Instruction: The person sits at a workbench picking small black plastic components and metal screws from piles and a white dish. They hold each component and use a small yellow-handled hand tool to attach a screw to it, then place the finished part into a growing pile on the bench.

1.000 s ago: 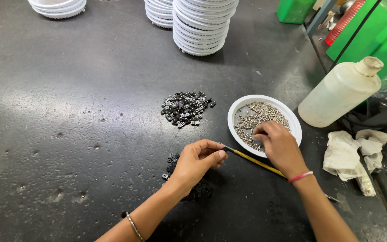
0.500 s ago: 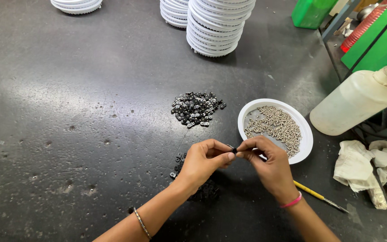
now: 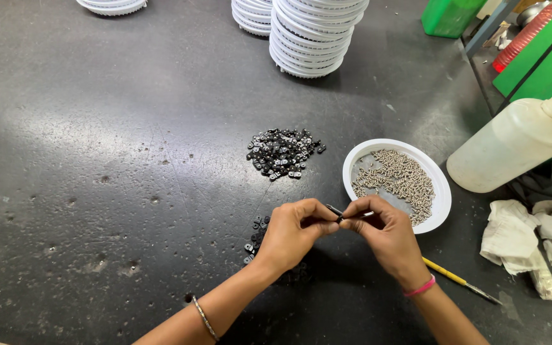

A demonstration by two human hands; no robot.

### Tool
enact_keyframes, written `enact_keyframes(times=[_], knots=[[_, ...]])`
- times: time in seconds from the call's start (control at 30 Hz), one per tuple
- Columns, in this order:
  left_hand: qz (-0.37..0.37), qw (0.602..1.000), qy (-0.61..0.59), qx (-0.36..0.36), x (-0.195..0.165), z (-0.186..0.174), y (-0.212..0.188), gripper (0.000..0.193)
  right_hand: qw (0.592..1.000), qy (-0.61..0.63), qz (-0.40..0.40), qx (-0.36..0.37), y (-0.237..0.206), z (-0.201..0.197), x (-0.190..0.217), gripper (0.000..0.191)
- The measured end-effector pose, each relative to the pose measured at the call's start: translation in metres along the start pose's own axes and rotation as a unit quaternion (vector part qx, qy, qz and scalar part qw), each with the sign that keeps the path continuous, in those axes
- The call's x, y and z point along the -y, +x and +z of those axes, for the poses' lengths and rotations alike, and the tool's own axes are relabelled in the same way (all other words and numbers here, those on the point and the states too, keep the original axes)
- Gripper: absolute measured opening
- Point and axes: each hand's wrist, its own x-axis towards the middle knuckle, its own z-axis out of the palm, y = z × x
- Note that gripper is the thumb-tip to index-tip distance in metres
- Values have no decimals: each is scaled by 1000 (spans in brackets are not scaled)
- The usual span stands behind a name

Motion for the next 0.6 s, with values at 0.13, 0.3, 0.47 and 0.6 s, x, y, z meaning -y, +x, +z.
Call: enact_keyframes(times=[0.13, 0.3, 0.47, 0.6], knots=[[68, 998, 8, -6, -3, 1, -2, 10, 1000, -4, 8, 10, -1, -2, -3, 19], [120, 992, 38, -7, -3, 4, -5, 12, 999, -37, -14, 15, -3, -4, -9, 25], [122, 992, 19, -6, -2, 6, -5, 12, 999, -27, -21, 12, -2, -5, -14, 27], [113, 994, 13, -4, 0, 7, -4, 11, 999, -28, -34, 14, -3, -4, -15, 27]])
